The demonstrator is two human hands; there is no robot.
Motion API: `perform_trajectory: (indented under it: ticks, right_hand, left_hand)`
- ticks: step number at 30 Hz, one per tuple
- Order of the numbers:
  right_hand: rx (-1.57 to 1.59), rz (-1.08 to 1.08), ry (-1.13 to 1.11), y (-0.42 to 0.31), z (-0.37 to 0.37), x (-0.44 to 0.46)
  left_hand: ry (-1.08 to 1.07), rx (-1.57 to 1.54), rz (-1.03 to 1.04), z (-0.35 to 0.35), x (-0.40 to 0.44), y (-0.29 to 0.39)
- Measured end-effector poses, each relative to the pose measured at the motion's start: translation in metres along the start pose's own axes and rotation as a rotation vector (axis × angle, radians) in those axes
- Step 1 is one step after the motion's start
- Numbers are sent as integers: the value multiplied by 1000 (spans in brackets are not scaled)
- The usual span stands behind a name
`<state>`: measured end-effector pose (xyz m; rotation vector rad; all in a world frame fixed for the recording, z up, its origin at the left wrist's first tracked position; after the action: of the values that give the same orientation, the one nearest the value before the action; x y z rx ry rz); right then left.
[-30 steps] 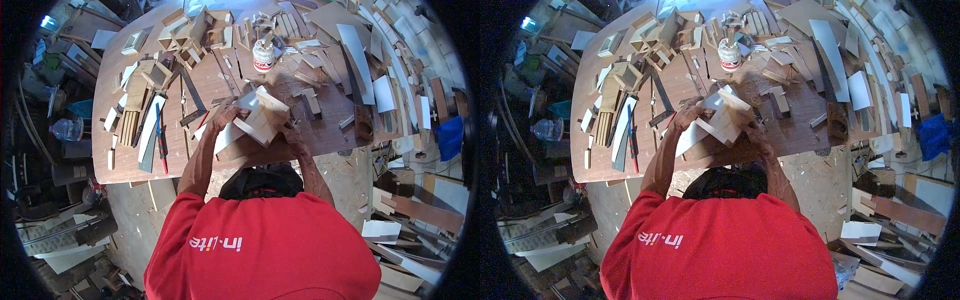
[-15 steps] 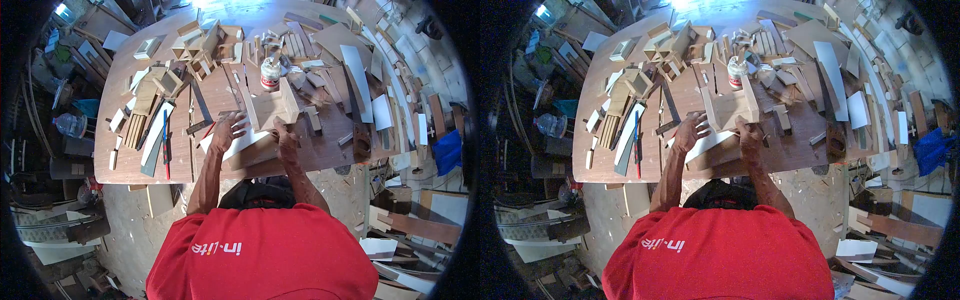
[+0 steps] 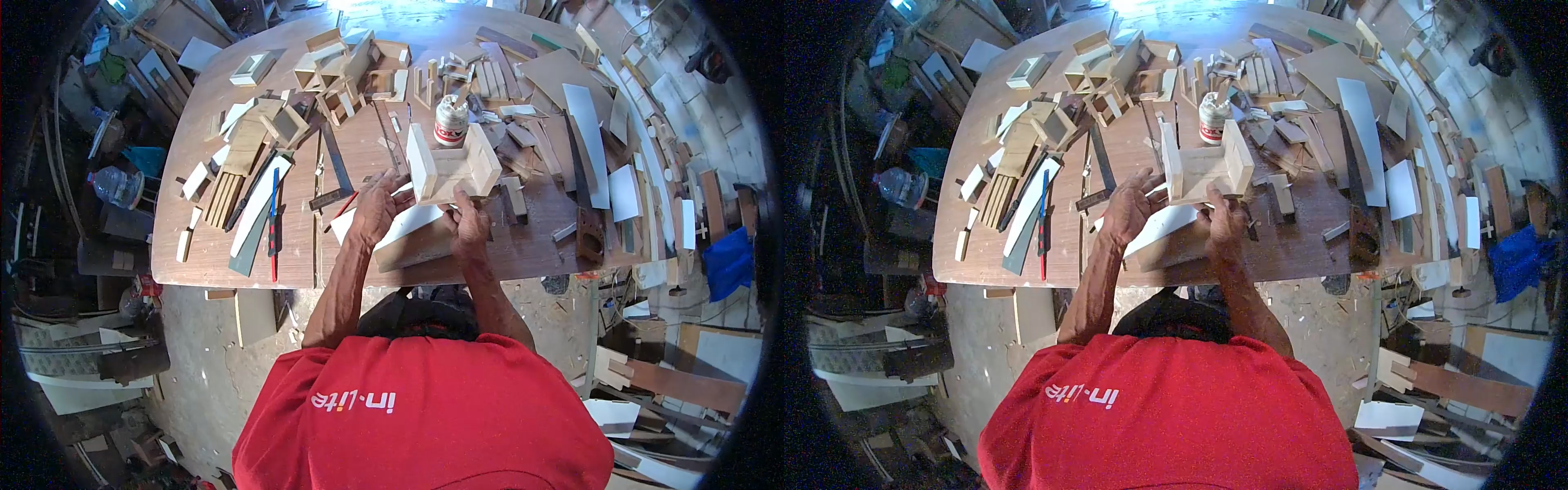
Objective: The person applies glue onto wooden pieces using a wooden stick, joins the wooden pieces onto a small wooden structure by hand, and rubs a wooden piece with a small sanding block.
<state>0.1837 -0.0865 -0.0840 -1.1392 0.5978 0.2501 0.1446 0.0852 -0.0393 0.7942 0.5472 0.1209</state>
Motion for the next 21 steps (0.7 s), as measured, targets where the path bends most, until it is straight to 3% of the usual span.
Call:
perform_trajectory:
  ticks: [8, 10, 13, 17, 19, 20, 21]
  right_hand:
    - [29, 53, -8, 5, -12, 1]
    - [64, 75, -381, 10, -3, 3]
    - [121, 75, -275, 6, -9, -8]
    - [122, 76, -328, 6, -15, -15]
    - [-93, -297, -343, -7, -16, -14]
    - [-96, -296, -347, -6, -19, -11]
    - [26, -134, -361, -3, -18, -12]
  left_hand:
    - [3, -17, 10, -3, 3, -2]
    - [22, 53, 17, -3, 0, -1]
    - [-20, -9, 63, 1, 0, 0]
    - [-7, -46, 83, 11, -5, 7]
    - [-22, -25, 106, 17, -10, 12]
    - [-20, -29, 108, 13, -6, 10]
    - [-45, -11, 105, 12, -3, 8]
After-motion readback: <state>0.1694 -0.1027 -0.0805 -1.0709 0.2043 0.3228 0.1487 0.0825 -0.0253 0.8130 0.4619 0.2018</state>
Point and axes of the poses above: each hand's wrist, its own x-axis towards the middle knuckle, its own z-axis out of the palm, y = z × x, the point moved 8 cm from there along x, towards the middle knuckle, and after that the axes turned 14 degrees about y, right-handed, at the moved point
